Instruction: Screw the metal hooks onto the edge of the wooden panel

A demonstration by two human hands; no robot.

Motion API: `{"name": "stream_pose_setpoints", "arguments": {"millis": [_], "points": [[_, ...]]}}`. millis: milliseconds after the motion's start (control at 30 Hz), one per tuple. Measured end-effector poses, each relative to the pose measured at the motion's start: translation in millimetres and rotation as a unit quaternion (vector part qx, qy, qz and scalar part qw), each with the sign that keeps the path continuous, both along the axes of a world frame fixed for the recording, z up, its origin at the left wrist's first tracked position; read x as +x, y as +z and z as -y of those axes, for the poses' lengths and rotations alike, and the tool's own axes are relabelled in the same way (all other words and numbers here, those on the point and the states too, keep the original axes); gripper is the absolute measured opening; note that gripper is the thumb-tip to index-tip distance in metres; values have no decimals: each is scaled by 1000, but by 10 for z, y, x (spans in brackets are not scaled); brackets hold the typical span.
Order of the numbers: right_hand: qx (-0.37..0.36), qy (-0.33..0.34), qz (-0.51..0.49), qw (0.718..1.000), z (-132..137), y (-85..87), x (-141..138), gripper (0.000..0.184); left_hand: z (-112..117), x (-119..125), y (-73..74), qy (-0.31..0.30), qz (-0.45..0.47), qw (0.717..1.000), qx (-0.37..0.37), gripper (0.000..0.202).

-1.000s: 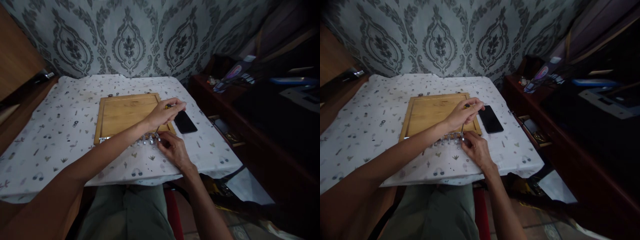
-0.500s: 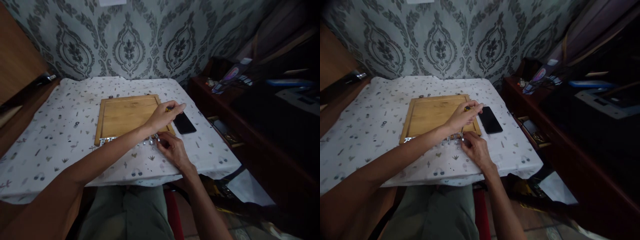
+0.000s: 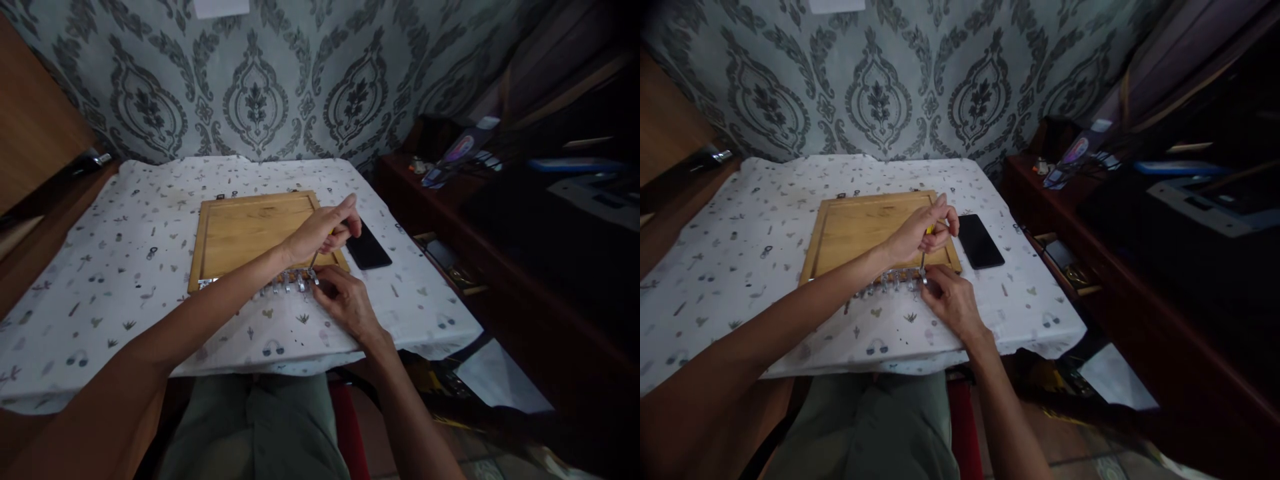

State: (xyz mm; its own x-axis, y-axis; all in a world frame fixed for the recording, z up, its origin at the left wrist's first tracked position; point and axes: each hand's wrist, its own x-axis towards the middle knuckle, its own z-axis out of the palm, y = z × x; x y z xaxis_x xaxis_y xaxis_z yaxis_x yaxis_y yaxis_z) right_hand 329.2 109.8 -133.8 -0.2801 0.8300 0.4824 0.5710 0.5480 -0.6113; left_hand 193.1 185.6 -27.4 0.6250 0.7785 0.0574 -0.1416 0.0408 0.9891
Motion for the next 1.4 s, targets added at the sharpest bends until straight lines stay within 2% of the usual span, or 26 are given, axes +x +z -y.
{"name": "stream_pose_setpoints", "arguments": {"millis": [100, 167, 267, 400, 633, 767, 833, 933, 1100, 1167, 1300, 1400], "points": [[-1, 2, 0, 1000, -1, 6, -2, 8, 4, 0, -35, 34, 7, 999, 32, 43], [-4, 1, -2, 1000, -4, 4, -1, 6, 6, -3, -59, 76, 1, 994, 82, 36], [-3, 3, -7, 1000, -9, -1, -1, 5, 42, 0, -65, 155, -21, 977, 147, 37], [-6, 3, -5, 1000, -10, -4, 0, 7, 146, 52, -24, 209, -9, 972, 106, 31], [-12, -4, -5, 1000, -7, 10, -4, 8, 179, 105, -9, 165, 19, 985, 38, 23], [-12, -1, -8, 1000, 5, 13, -1, 7, 67, 14, -26, 22, 27, 999, 30, 35], [-15, -1, -9, 1000, 10, 15, 0, 7, 14, -32, -28, -24, 33, 999, 28, 34], [-15, -1, -7, 1000, 9, 22, -1, 10, -19, -61, -30, 12, 36, 999, 32, 29], [-7, 4, -5, 1000, -4, 22, 0, 8, 57, -2, -36, 184, 23, 980, 78, 28], [-12, 4, -2, 1000, -6, 18, 5, 7, 107, 37, -21, 219, 50, 972, 65, 28], [-16, 2, 0, 1000, -6, 7, 8, 7, 158, 78, 26, 193, 66, 979, 14, 26], [-8, 4, -2, 1000, -8, 1, 6, 7, 122, 48, 34, 113, 57, 992, 12, 23]]}}
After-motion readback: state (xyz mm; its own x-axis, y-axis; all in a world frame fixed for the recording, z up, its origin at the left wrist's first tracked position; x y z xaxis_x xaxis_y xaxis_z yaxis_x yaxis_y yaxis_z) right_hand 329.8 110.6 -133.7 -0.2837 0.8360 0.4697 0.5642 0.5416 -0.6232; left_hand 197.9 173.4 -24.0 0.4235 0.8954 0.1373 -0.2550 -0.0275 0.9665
